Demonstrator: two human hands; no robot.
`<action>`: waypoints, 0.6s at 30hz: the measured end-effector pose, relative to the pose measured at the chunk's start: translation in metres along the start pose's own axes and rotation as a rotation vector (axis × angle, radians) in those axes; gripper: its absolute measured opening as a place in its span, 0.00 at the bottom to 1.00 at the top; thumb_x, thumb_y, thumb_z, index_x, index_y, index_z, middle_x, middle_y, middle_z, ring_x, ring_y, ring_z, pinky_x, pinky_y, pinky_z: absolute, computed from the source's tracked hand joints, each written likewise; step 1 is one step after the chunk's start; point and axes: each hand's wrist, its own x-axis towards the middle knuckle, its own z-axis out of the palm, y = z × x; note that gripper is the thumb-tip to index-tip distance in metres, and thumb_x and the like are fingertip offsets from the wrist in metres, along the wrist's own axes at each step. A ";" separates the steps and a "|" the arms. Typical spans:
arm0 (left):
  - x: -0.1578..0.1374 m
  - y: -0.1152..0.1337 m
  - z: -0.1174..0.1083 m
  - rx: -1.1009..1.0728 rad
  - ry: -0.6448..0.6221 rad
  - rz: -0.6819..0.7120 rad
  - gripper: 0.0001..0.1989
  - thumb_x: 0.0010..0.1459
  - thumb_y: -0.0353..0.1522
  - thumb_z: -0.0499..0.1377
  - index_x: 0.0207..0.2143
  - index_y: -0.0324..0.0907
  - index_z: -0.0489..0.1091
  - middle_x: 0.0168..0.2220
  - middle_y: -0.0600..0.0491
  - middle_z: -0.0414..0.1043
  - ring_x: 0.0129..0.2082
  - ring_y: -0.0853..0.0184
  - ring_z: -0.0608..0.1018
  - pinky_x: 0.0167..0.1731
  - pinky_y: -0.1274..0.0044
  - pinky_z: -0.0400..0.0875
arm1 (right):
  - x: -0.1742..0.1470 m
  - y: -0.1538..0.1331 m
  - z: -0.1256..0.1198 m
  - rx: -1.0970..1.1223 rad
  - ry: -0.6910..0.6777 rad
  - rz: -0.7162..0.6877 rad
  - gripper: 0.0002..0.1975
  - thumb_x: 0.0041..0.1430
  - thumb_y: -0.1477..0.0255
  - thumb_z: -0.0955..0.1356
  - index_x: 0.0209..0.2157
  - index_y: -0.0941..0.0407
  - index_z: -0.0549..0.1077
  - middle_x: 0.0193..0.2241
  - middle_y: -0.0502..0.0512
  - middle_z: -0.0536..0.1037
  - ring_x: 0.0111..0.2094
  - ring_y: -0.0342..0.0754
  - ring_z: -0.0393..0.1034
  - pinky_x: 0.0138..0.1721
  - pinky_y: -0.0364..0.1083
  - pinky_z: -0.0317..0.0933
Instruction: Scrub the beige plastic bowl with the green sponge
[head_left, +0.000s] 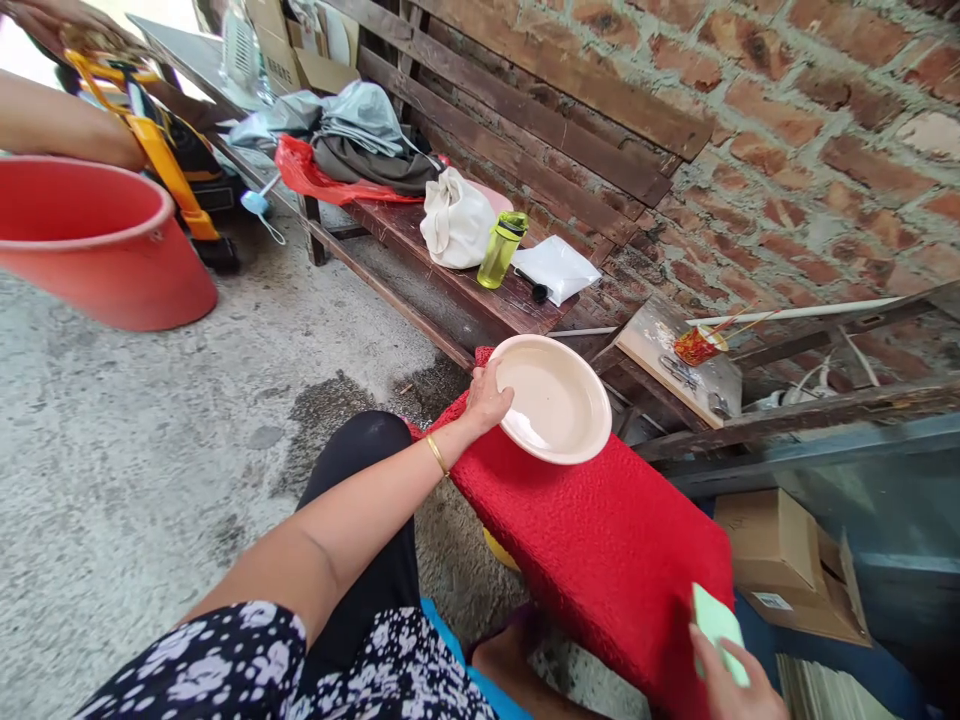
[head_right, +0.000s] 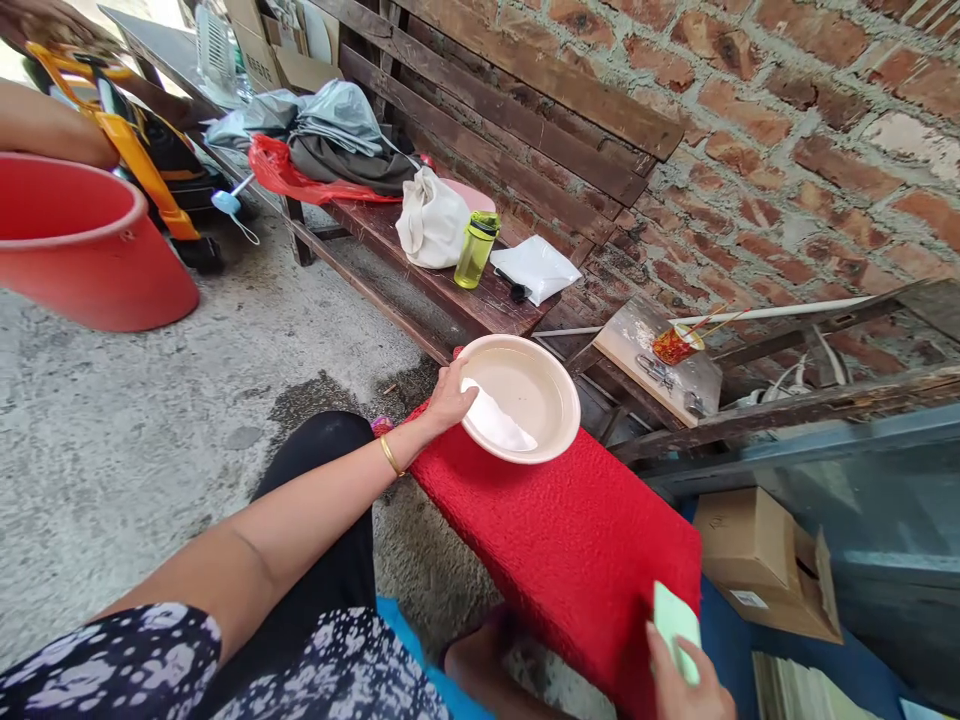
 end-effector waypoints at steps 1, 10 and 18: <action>0.000 0.000 -0.001 -0.025 0.006 0.007 0.34 0.51 0.29 0.60 0.62 0.44 0.60 0.52 0.45 0.64 0.55 0.54 0.71 0.59 0.64 0.64 | -0.010 -0.025 0.010 0.074 -0.022 -0.087 0.39 0.44 0.36 0.63 0.45 0.51 0.76 0.34 0.61 0.73 0.34 0.63 0.72 0.36 0.59 0.67; 0.012 -0.007 -0.002 -0.358 0.067 -0.074 0.36 0.49 0.27 0.60 0.62 0.41 0.57 0.52 0.46 0.70 0.53 0.57 0.73 0.58 0.64 0.65 | -0.121 -0.231 0.081 0.291 -0.235 -1.143 0.17 0.60 0.56 0.65 0.44 0.50 0.76 0.39 0.55 0.72 0.40 0.51 0.71 0.43 0.49 0.65; 0.010 -0.001 -0.003 -0.238 0.053 -0.070 0.36 0.47 0.27 0.60 0.60 0.43 0.59 0.54 0.47 0.69 0.55 0.56 0.72 0.59 0.64 0.65 | -0.033 -0.124 0.056 0.197 -0.193 -0.541 0.31 0.45 0.42 0.65 0.43 0.50 0.77 0.41 0.58 0.75 0.41 0.59 0.73 0.42 0.54 0.67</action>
